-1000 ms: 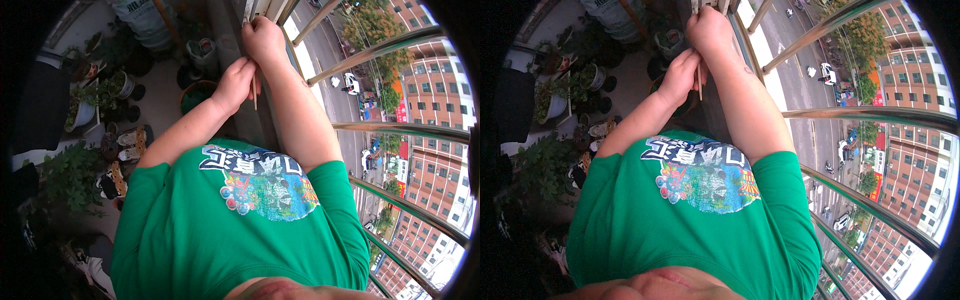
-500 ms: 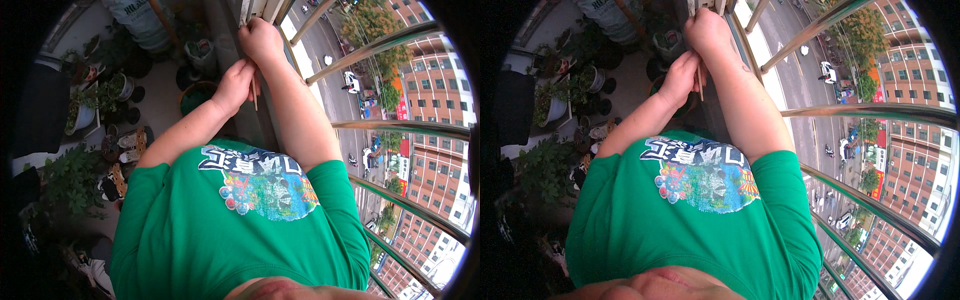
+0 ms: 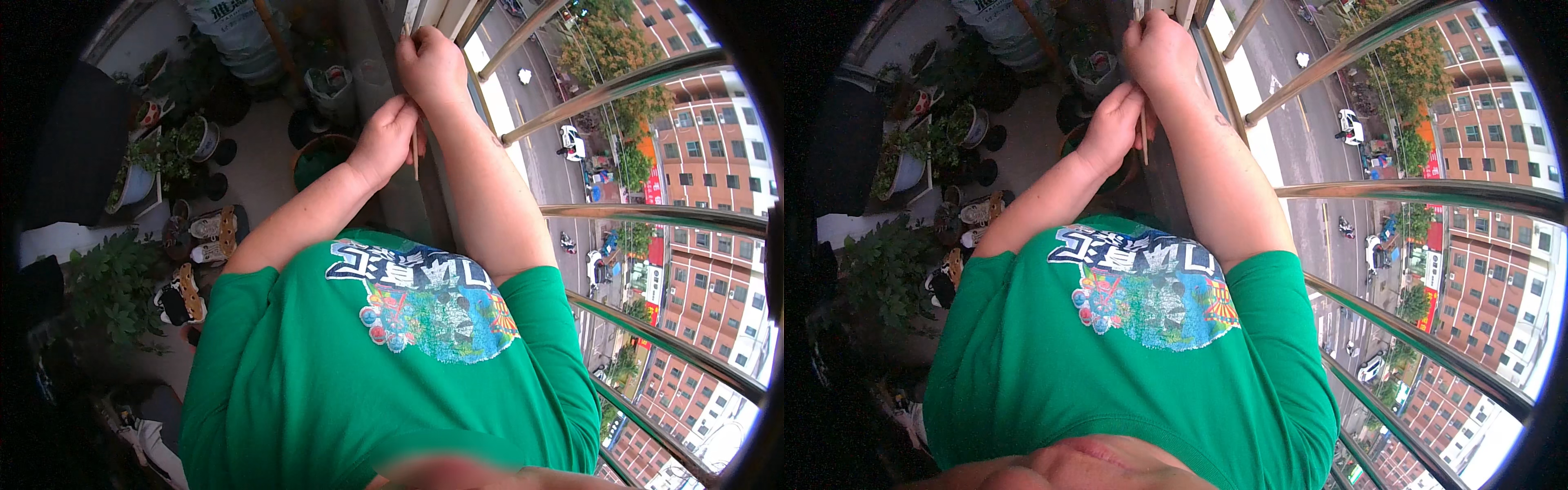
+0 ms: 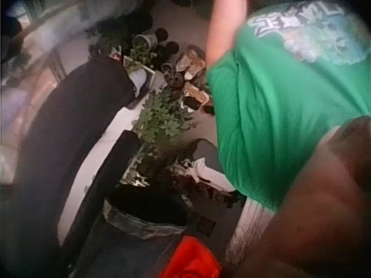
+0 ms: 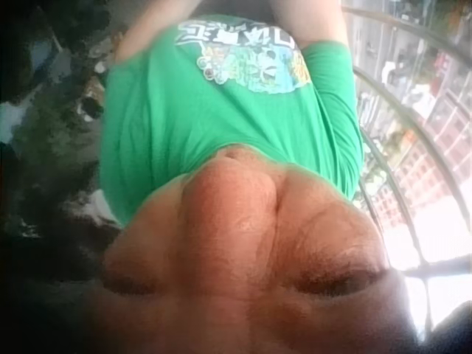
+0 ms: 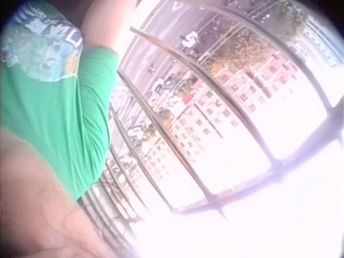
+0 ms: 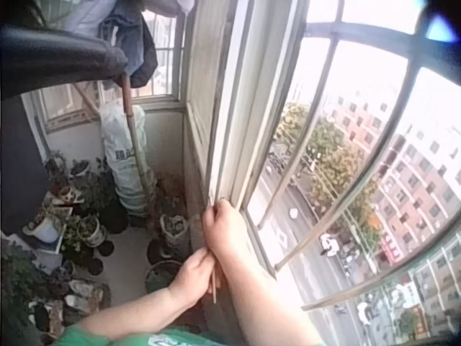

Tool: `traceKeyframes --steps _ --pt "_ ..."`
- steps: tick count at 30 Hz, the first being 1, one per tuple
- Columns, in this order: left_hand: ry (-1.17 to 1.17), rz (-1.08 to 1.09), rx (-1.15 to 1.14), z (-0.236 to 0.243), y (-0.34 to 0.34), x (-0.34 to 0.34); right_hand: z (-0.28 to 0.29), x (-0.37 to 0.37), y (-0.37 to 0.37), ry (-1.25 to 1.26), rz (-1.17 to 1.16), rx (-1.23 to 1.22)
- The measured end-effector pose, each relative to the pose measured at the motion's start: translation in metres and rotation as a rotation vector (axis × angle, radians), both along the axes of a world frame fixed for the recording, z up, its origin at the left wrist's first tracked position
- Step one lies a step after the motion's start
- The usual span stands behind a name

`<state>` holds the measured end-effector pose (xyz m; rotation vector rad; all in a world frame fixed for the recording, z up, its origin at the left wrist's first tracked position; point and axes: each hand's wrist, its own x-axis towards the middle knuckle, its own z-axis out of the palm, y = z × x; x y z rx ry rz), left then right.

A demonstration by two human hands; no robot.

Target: The person uses a thin stick to pry and adjust a seal or strip along the top frame of a window. They then use their fingers to press and smooth the strip into place along the frame.

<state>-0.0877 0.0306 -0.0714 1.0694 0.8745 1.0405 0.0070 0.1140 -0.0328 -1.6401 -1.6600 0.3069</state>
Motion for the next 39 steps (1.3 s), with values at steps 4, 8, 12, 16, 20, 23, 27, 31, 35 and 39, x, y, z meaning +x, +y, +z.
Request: traceKeyframes --steps 4,8,12,16,20,23,27,31,35,39 --pt "-0.024 -0.005 -0.059 0.001 -0.005 0.002 -0.004 0.001 0.001 -0.020 0.007 -0.039" --pt "-0.016 0.026 -0.013 -0.004 0.000 0.003 -0.001 0.000 0.001 0.052 -0.013 0.017" --pt "-0.019 -0.004 -0.046 -0.007 -0.002 0.004 -0.006 0.005 0.005 -0.052 -0.005 -0.075" --pt "0.009 0.032 -0.005 -0.001 -0.007 0.003 0.003 0.001 -0.007 0.034 -0.001 -0.009" --pt "0.005 -0.065 -0.053 0.000 -0.007 -0.002 0.011 0.003 -0.011 0.021 0.020 -0.120" --pt "0.173 0.040 0.106 -0.001 0.008 -0.018 0.009 0.007 -0.007 0.038 0.009 -0.107" --pt "0.202 0.381 0.414 0.026 0.051 -0.040 0.015 0.019 -0.010 0.184 -0.008 0.071" --pt "0.300 0.563 0.903 0.072 0.105 -0.043 0.017 0.020 -0.012 0.303 0.136 0.385" --pt "0.232 0.388 0.668 0.079 0.156 -0.024 0.033 0.028 -0.015 0.243 0.107 0.530" --pt "0.314 0.276 0.736 0.088 0.161 0.004 0.035 0.052 -0.019 0.236 0.052 0.520"
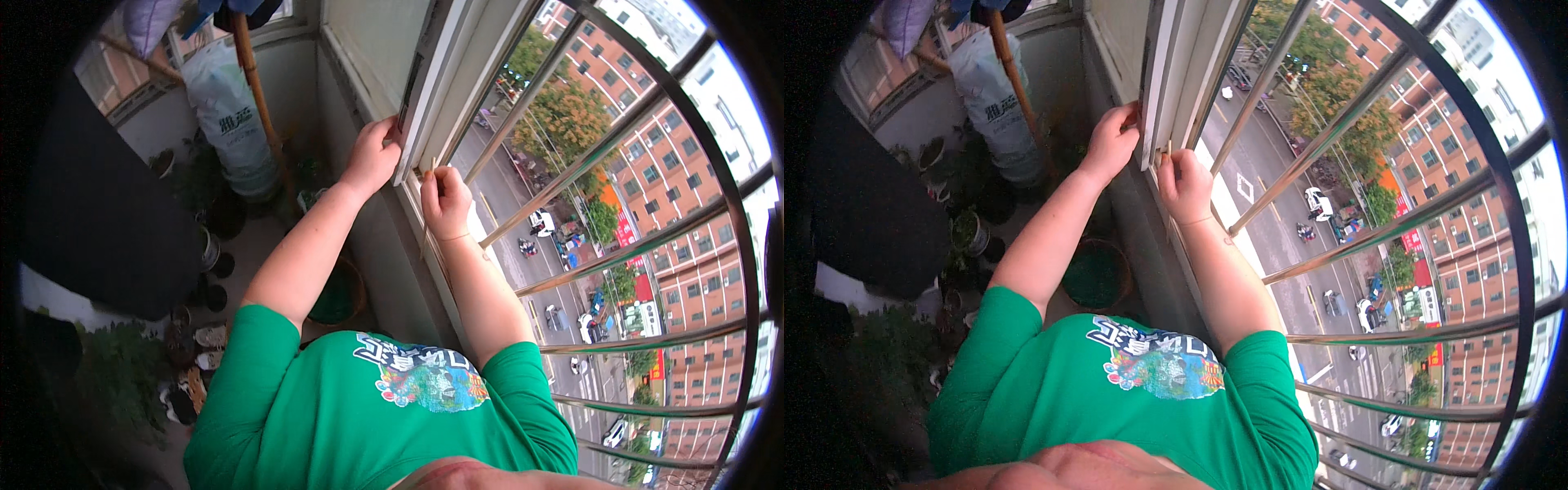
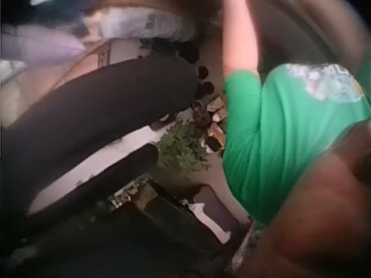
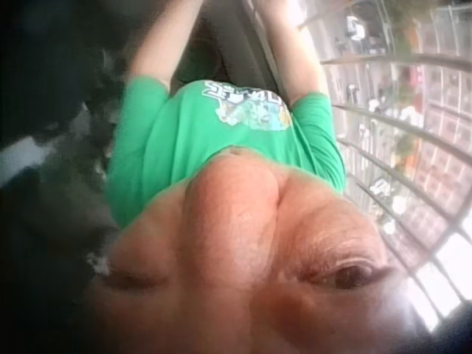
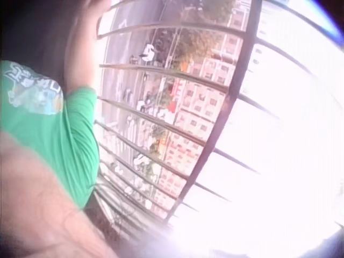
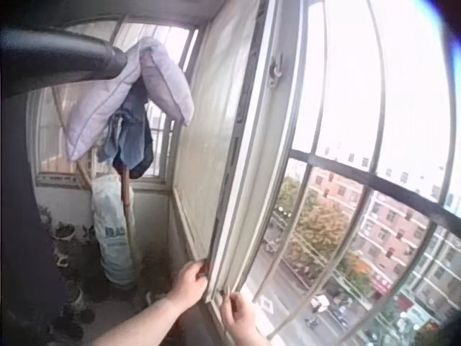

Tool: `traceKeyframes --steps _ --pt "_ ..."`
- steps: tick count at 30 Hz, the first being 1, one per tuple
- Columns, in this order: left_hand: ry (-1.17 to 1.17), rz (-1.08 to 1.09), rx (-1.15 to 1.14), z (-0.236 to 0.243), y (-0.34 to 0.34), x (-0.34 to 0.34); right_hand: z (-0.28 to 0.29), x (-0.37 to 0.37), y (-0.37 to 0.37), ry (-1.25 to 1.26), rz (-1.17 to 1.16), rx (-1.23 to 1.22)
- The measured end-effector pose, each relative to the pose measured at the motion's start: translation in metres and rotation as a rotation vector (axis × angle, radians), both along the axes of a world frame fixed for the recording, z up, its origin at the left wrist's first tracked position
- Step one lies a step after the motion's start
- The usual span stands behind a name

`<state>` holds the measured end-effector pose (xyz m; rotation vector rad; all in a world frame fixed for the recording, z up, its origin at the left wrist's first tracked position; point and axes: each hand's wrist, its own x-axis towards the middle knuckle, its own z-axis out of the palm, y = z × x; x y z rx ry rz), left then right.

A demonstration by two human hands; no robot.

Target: The person uses a thin stick to pry and adjust a seal or strip along the top frame of a window. They then use their fingers to press and smooth the strip into place along the frame.

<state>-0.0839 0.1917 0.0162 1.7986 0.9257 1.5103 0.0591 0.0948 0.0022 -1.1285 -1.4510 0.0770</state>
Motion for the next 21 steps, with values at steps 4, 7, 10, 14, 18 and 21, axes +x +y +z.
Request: traceKeyframes --steps 4,7,10,14,18,21 --pt "0.037 -0.001 0.005 0.010 0.010 0.004 0.020 0.000 -0.015 -0.096 -0.014 0.030" --pt "0.044 0.010 -0.018 0.006 0.018 0.009 0.044 -0.004 -0.035 -0.121 -0.024 0.071" --pt "0.047 -0.033 0.016 0.011 0.013 0.020 0.049 0.008 -0.058 -0.095 0.007 0.062" --pt "0.017 -0.111 0.042 0.011 -0.011 0.036 0.045 0.028 -0.107 -0.069 -0.043 0.015" --pt "-0.026 -0.275 0.022 0.012 -0.038 0.048 0.019 0.051 -0.156 0.108 -0.123 -0.112" --pt "0.027 -0.340 0.017 0.019 -0.059 0.052 0.004 0.061 -0.184 0.288 -0.193 -0.076"
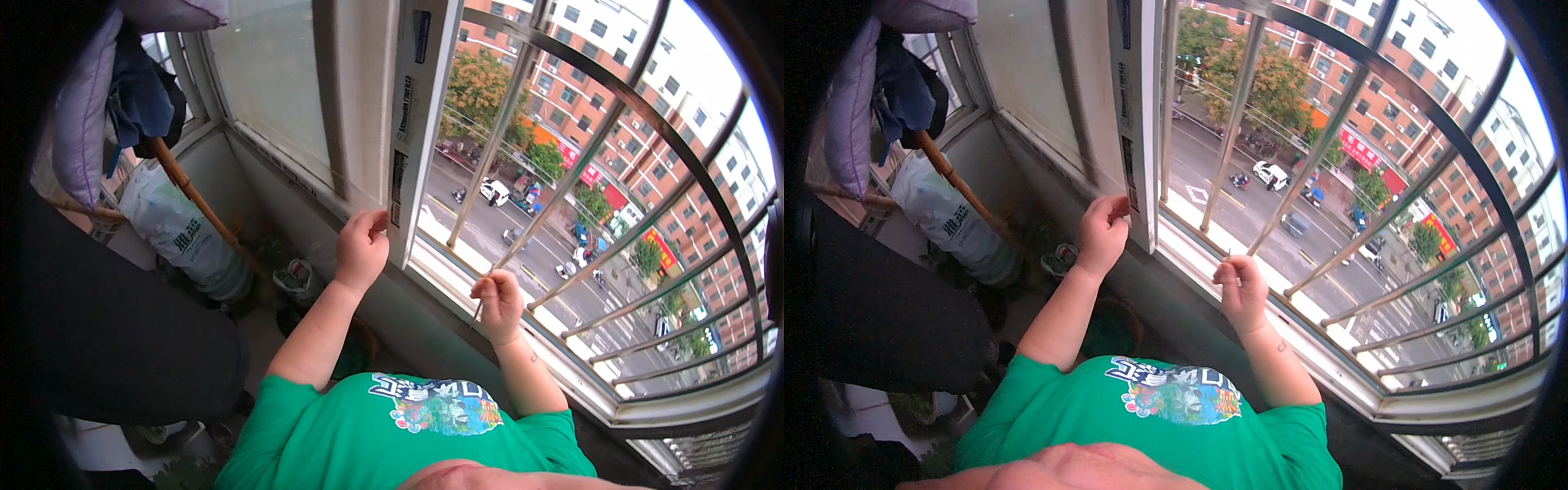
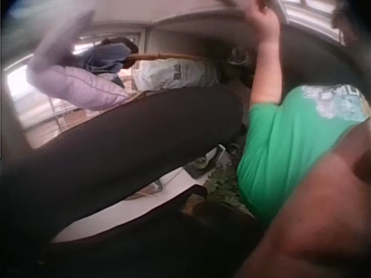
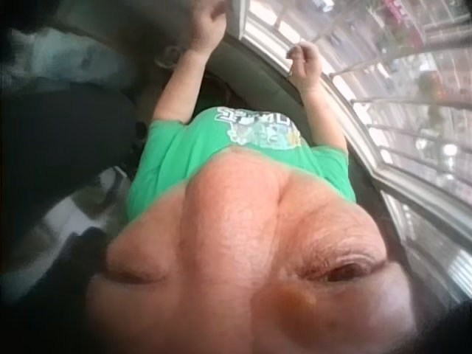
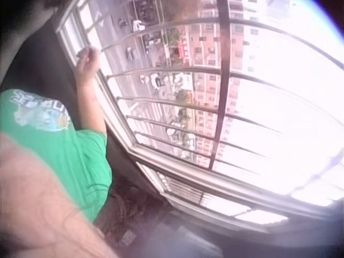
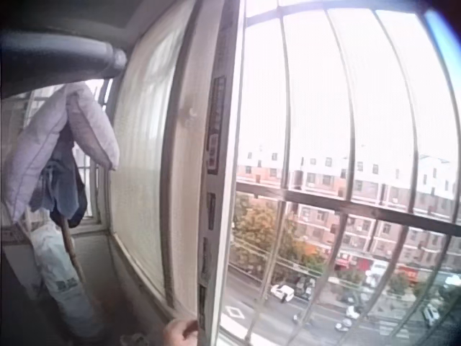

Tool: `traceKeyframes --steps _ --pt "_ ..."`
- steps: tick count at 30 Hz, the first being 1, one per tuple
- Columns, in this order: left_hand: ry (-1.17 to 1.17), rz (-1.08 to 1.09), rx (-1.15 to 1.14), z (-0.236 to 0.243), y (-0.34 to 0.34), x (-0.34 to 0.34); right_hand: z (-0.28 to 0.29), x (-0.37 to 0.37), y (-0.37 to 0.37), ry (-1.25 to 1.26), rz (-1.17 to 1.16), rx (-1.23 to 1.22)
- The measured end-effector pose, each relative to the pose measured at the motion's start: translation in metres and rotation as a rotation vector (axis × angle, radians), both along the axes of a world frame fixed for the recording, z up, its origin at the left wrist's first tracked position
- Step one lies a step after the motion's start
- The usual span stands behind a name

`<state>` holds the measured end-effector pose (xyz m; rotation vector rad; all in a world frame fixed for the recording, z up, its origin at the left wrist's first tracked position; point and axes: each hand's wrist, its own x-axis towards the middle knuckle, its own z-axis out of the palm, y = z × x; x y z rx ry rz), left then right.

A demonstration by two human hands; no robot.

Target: The person uses a thin stick to pry and adjust a seal or strip along the top frame of a window. They then use their fingers to press and smooth the strip into place along the frame.

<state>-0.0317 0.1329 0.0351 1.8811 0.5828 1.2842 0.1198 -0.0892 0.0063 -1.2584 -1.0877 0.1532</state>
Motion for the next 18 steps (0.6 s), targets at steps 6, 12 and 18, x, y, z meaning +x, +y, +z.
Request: traceKeyframes --steps 6,12,18 --pt "-0.019 -0.145 0.035 0.000 -0.029 0.010 0.004 0.010 -0.021 0.144 -0.122 0.193" --pt "-0.039 -0.161 0.092 -0.003 -0.051 0.019 0.024 -0.010 -0.028 0.189 -0.108 0.317" --pt "0.008 -0.127 0.055 -0.001 -0.059 0.017 0.024 0.001 -0.076 -0.050 -0.303 0.101"
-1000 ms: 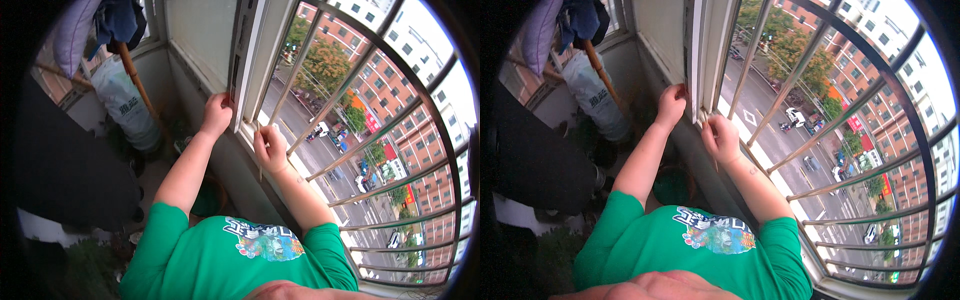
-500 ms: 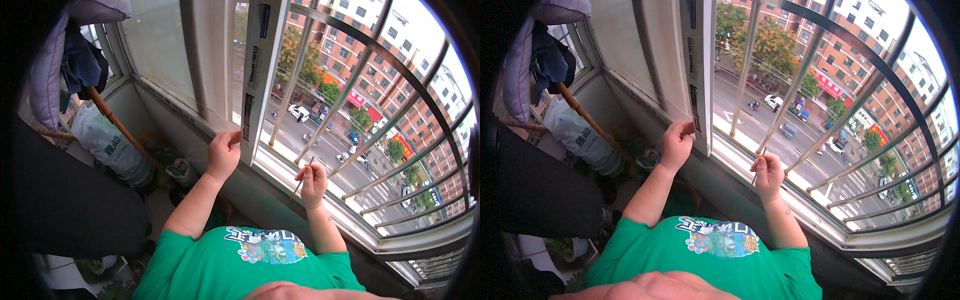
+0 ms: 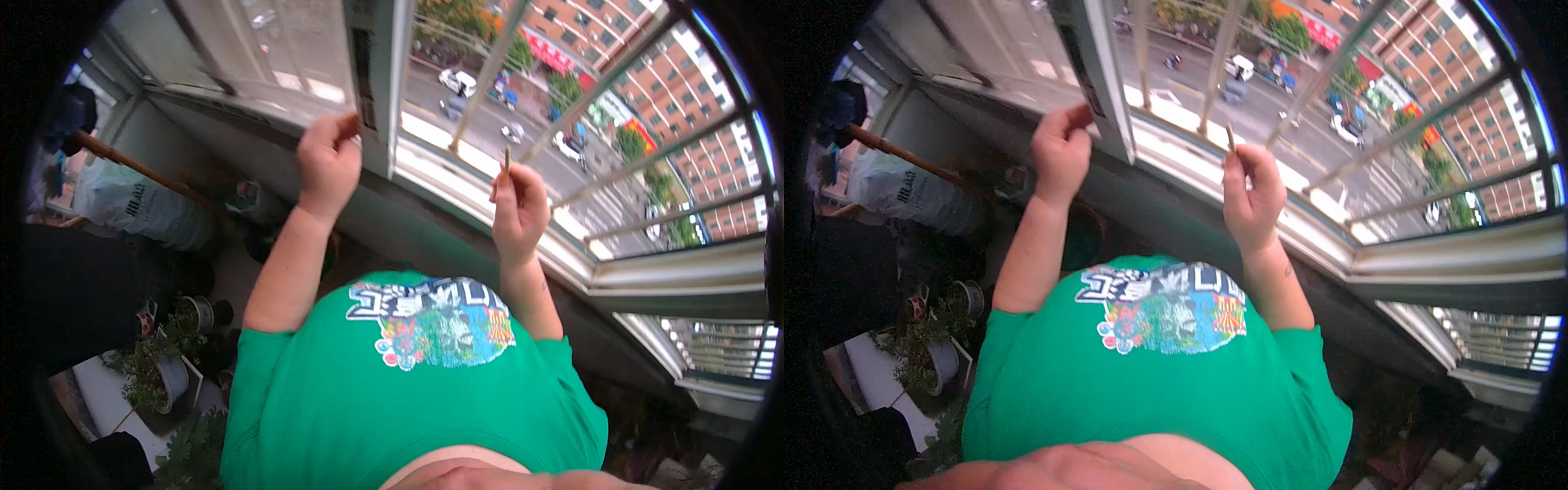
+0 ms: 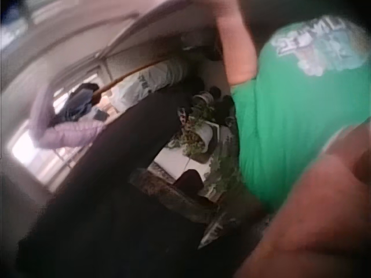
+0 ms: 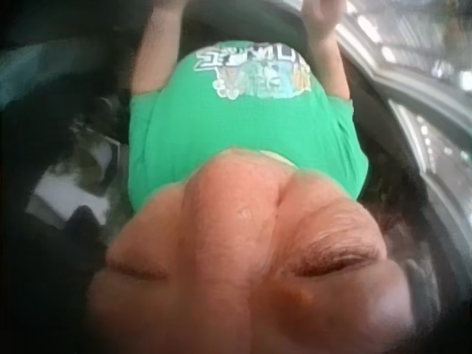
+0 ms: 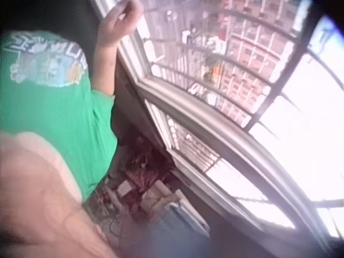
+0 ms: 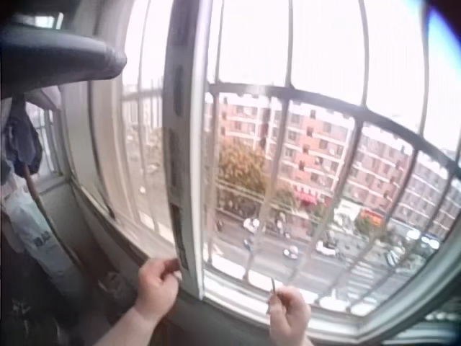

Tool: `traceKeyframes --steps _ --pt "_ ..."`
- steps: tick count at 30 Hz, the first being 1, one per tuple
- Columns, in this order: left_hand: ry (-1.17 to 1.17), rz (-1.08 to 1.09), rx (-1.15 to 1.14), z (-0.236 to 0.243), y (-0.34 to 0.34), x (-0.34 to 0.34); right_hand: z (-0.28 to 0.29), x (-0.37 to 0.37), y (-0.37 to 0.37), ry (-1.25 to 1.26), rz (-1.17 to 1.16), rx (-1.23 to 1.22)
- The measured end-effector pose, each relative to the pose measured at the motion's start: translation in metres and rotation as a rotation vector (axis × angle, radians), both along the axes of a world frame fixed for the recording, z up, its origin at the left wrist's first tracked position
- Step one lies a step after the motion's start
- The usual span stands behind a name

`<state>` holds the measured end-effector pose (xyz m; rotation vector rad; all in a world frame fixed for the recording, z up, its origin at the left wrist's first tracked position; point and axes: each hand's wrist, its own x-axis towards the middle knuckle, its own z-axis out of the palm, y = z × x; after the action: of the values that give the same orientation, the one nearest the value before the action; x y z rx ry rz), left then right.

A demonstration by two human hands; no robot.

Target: The person uses a thin stick to pry and adjust a seal or strip along the top frame of a window. They then use their fingers to press and smooth the strip into place along the frame.

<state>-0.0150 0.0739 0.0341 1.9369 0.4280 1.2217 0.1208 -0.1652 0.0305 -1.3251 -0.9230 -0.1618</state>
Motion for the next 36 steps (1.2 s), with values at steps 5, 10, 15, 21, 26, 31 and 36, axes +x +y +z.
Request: traceKeyframes --steps 5,10,15,21,26,31,36 --pt "-0.057 0.010 -0.087 0.006 -0.018 -0.002 0.017 0.004 -0.043 -0.148 -0.092 -0.054" --pt "0.033 0.058 -0.036 -0.014 0.015 0.007 0.006 0.011 -0.033 -0.416 -0.191 -0.232" --pt "-0.003 -0.028 0.074 -0.022 0.011 0.006 -0.007 0.025 -0.041 -0.506 -0.300 -0.558" --pt "0.012 -0.225 0.167 -0.032 -0.003 0.038 -0.070 0.091 -0.034 -0.401 -0.367 -0.688" --pt "0.009 -0.267 0.156 -0.045 -0.015 0.043 -0.096 0.138 -0.048 -0.336 -0.512 -0.757" --pt "0.107 -0.290 0.055 -0.098 -0.022 0.031 -0.106 0.159 -0.055 -0.280 -0.601 -0.808" --pt "0.337 -0.191 -0.225 -0.156 0.005 0.012 -0.112 0.168 -0.053 -0.316 -0.515 -0.835"
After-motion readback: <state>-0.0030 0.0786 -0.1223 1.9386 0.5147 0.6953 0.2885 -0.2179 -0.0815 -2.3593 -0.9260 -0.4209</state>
